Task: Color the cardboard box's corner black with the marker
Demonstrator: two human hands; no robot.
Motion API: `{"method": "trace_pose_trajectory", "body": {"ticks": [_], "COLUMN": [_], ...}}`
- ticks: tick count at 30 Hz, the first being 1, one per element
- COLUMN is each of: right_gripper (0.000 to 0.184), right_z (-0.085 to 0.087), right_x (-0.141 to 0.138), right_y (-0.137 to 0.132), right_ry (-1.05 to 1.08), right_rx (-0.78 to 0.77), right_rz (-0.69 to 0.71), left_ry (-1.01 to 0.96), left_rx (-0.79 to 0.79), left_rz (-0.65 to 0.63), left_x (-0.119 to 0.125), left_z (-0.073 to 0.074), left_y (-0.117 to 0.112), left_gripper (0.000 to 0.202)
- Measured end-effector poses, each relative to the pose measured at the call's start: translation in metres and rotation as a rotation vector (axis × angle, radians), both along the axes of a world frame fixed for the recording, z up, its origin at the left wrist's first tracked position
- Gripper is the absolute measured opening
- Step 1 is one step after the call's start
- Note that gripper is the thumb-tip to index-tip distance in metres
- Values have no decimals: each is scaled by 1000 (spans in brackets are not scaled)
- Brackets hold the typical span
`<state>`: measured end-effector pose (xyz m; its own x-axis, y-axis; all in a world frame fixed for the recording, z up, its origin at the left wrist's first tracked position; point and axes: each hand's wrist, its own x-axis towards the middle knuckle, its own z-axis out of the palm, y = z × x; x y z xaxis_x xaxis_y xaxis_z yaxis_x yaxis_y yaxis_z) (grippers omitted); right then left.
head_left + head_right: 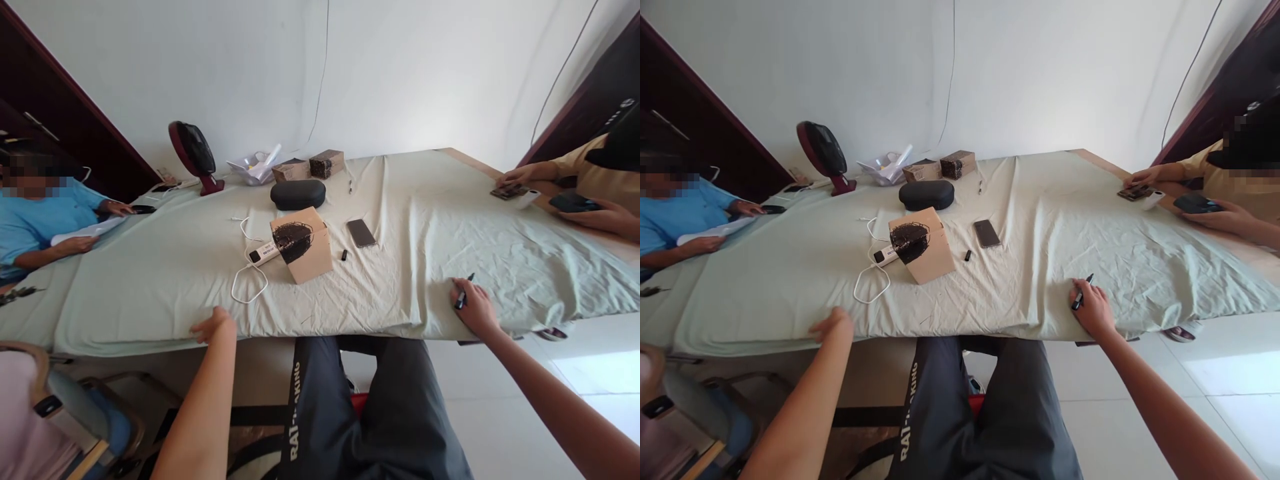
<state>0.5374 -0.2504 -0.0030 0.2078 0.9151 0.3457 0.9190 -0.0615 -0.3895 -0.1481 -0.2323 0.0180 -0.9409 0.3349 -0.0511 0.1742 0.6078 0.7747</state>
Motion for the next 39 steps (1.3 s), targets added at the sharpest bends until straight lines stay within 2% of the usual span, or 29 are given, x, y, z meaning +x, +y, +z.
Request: {"method": "trace_pose_trajectory", "body": {"ticks": [3, 7, 16, 22, 29, 39], "right_gripper": [46, 46, 39, 35, 27, 24], "right_z": [-17, -27, -31, -25, -21, -20], "right_x": [7, 16, 23, 17, 12, 15], "right_y": [6, 6, 8, 6, 2, 3], "right_ry": [-29, -63, -112, -102, -107, -114], "right_rx": [-12, -28, -22, -11, 0, -16], "right_rz": [-15, -7, 35, 43, 35, 34], "left_ry": [-59, -62, -33, -19, -67, -53], "left_rx": [-64, -93, -152, -207, -279, -275], "left_rz": [253, 318, 334, 353, 341, 347], "left_x": [6, 4, -2, -1, -2, -3], "left_z": [-10, -17, -21, -21, -17, -18], "left_y": [15, 18, 20, 20, 21, 22], "left_gripper": [84, 84, 80, 79, 87, 79]}}
